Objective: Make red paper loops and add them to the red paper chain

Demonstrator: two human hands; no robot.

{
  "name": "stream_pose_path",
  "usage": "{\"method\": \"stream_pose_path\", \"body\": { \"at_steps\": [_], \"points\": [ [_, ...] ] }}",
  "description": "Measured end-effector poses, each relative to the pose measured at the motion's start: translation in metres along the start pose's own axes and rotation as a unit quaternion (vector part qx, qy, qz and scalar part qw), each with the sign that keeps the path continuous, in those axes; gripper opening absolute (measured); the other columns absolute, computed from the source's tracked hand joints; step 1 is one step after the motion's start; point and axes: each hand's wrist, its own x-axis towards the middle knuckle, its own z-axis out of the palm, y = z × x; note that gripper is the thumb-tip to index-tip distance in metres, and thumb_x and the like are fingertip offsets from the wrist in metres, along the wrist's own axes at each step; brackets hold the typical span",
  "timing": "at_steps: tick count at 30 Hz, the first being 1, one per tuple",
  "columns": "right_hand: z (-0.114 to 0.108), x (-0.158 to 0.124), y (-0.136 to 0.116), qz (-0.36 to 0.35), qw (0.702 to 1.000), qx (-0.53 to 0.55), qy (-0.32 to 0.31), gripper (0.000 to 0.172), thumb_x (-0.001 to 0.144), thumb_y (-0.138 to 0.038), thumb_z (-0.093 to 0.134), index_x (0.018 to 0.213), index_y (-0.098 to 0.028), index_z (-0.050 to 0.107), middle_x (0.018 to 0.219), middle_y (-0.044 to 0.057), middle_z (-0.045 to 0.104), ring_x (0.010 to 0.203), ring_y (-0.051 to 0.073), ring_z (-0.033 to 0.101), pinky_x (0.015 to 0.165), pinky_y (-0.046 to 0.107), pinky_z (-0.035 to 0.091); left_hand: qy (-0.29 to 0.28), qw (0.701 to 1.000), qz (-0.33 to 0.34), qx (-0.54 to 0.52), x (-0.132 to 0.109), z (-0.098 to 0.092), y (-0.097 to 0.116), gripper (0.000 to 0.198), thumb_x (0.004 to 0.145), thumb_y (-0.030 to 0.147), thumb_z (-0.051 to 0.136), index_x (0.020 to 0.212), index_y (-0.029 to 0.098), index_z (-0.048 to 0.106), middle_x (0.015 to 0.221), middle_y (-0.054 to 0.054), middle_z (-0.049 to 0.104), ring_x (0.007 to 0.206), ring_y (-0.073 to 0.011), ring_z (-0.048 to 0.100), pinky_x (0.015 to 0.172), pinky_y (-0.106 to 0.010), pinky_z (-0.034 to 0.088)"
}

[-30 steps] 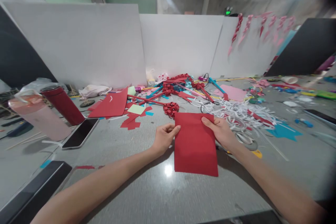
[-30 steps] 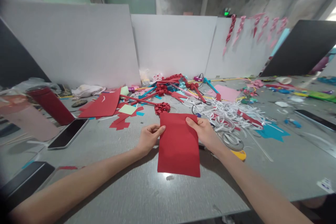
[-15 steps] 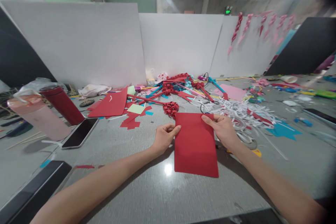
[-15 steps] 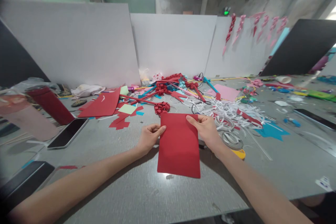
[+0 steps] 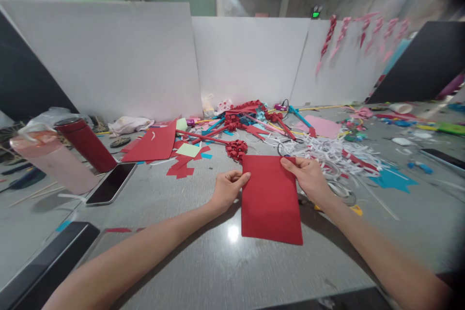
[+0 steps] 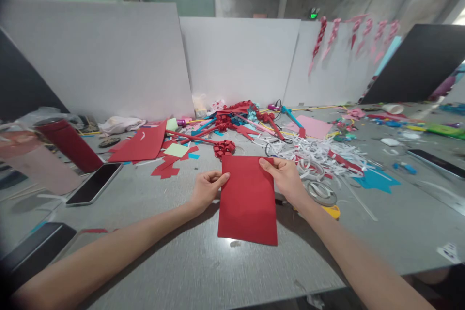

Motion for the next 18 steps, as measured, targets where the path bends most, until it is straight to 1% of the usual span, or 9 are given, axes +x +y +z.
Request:
{"method": "stream_pose_path", "body": {
  "at_steps": [7,10,12,15,18],
  "points": [
    [0.0016,-0.0010,0.0009,0.003,1.000,0.017,-0.009,0.037,0.077,-0.056,0.081,0.089,-0.021,0.080,0.086,0.005,0.080,0.068,0.021,0.071,0.061,0.029,0.054,-0.007,1.000,0.005,-0.002,-0.0014,0.0012,0.0042,0.045,0.079,0.059,0.075,0.072,0.014,0.069,0.067,-0.003,0.064,0.056,-0.0111,0.053,0.050,-0.021,0.037],
    [0.0021,0.0004,0.0042,-0.001,1.000,0.030,-0.004,0.034,0.080,-0.056,0.078,0.087,-0.023,0.079,0.083,0.003,0.079,0.067,0.019,0.070,0.061,0.028,0.052,-0.008,1.000,0.020,0.003,-0.0015,0.0012,0.0053,0.046,0.081,0.058,0.074,0.068,0.015,0.067,0.063,-0.002,0.060,0.055,-0.0098,0.049,0.050,-0.021,0.034],
    [0.0022,0.0021,0.0063,-0.017,0.999,0.039,0.006,0.034,0.082,-0.058,0.076,0.083,-0.024,0.079,0.081,0.002,0.079,0.068,0.018,0.069,0.064,0.028,0.051,-0.008,1.000,0.023,0.008,-0.0011,0.0005,0.0042,0.048,0.083,0.059,0.072,0.067,0.015,0.064,0.061,0.000,0.056,0.054,-0.0087,0.046,0.049,-0.020,0.032],
    [0.0021,0.0045,0.0078,-0.038,0.998,0.038,0.020,0.035,0.082,-0.059,0.075,0.080,-0.024,0.078,0.081,0.001,0.078,0.073,0.019,0.068,0.069,0.028,0.051,-0.010,1.000,0.003,0.006,-0.0001,-0.0005,0.0009,0.050,0.081,0.062,0.073,0.065,0.015,0.062,0.060,0.001,0.052,0.054,-0.0087,0.046,0.048,-0.020,0.032],
    [0.0020,0.0051,0.0072,-0.039,0.998,0.052,0.013,0.033,0.081,-0.057,0.076,0.080,-0.024,0.077,0.081,0.001,0.076,0.073,0.019,0.067,0.072,0.029,0.051,-0.017,0.999,-0.026,-0.025,0.0005,-0.0011,-0.0012,0.050,0.078,0.063,0.075,0.069,0.015,0.064,0.065,-0.001,0.057,0.058,-0.0109,0.053,0.050,-0.020,0.038]
  ]
}}
